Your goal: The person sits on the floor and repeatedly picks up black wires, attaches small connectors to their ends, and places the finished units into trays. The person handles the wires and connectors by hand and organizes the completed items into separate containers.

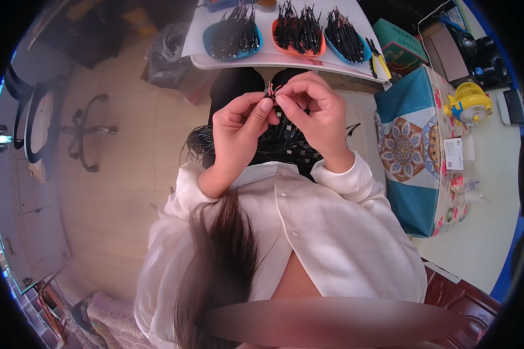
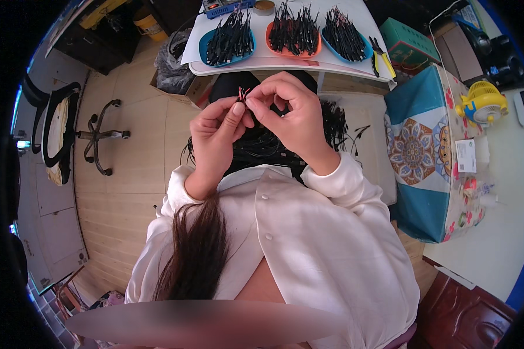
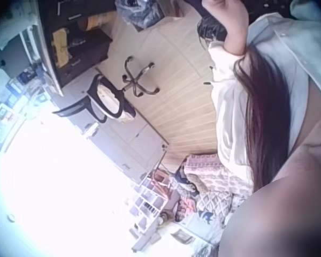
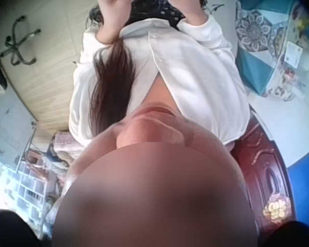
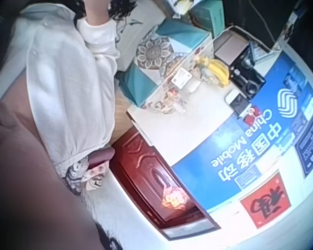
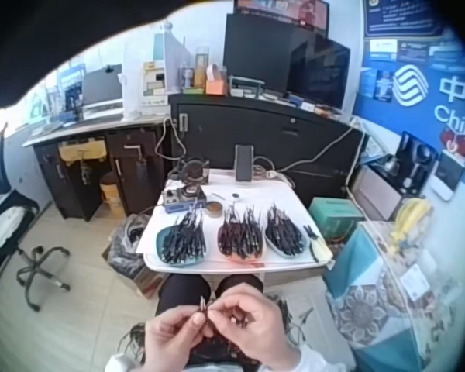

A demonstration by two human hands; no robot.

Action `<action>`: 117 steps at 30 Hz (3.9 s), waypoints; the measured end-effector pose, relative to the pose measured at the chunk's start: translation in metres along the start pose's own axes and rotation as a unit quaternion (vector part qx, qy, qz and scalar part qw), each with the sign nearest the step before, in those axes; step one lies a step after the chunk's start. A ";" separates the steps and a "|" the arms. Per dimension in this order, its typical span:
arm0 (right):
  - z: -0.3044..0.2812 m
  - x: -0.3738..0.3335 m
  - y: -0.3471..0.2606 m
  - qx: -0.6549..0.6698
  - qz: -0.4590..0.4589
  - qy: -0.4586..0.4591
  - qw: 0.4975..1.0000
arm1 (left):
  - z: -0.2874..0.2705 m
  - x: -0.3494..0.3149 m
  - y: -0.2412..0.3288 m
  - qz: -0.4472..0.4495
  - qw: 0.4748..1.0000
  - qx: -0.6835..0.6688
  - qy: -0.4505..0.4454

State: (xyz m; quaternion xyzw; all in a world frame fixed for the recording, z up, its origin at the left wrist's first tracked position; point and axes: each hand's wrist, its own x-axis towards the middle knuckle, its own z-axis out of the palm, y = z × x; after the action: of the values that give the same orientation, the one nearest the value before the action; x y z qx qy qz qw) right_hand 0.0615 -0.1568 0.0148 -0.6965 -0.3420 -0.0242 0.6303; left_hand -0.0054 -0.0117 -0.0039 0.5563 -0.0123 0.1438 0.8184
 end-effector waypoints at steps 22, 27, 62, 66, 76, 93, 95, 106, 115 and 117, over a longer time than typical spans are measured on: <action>0.003 -0.012 0.012 0.520 0.186 -0.065 0.831 | -0.011 0.005 0.002 -0.148 0.947 -0.243 -0.147; -0.001 -0.011 0.004 0.327 0.117 -0.030 0.937 | -0.009 0.005 0.000 -0.134 0.966 -0.198 -0.103; -0.008 -0.011 0.005 0.405 0.290 -0.099 0.862 | -0.012 -0.002 0.002 -0.094 0.985 -0.043 -0.139; -0.006 -0.012 0.006 0.345 0.275 -0.104 0.892 | -0.013 -0.001 0.002 -0.160 0.974 -0.083 -0.135; -0.008 -0.012 0.009 0.386 0.302 -0.096 0.866 | -0.015 -0.003 0.004 -0.184 0.970 -0.058 -0.149; -0.007 -0.013 0.009 0.370 0.310 -0.075 0.872 | -0.013 0.002 0.000 -0.213 0.955 -0.123 -0.168; -0.006 -0.014 0.007 0.350 0.292 -0.058 0.888 | -0.011 0.000 0.000 -0.179 0.967 -0.068 -0.167; -0.009 -0.016 0.015 0.436 0.302 -0.106 0.841 | -0.010 0.003 0.003 -0.198 0.963 -0.062 -0.174; -0.009 -0.017 0.016 0.403 0.318 -0.087 0.854 | -0.010 0.004 -0.001 -0.220 0.960 -0.099 -0.144; -0.009 -0.018 0.016 0.384 0.315 -0.078 0.864 | -0.011 0.003 -0.001 -0.209 0.963 -0.081 -0.147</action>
State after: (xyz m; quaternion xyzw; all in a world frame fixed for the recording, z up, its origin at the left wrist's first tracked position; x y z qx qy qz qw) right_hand 0.0597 -0.1722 -0.0050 -0.4692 -0.1352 0.3635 0.7934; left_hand -0.0038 -0.0016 -0.0080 0.4937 -0.0270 -0.1152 0.8615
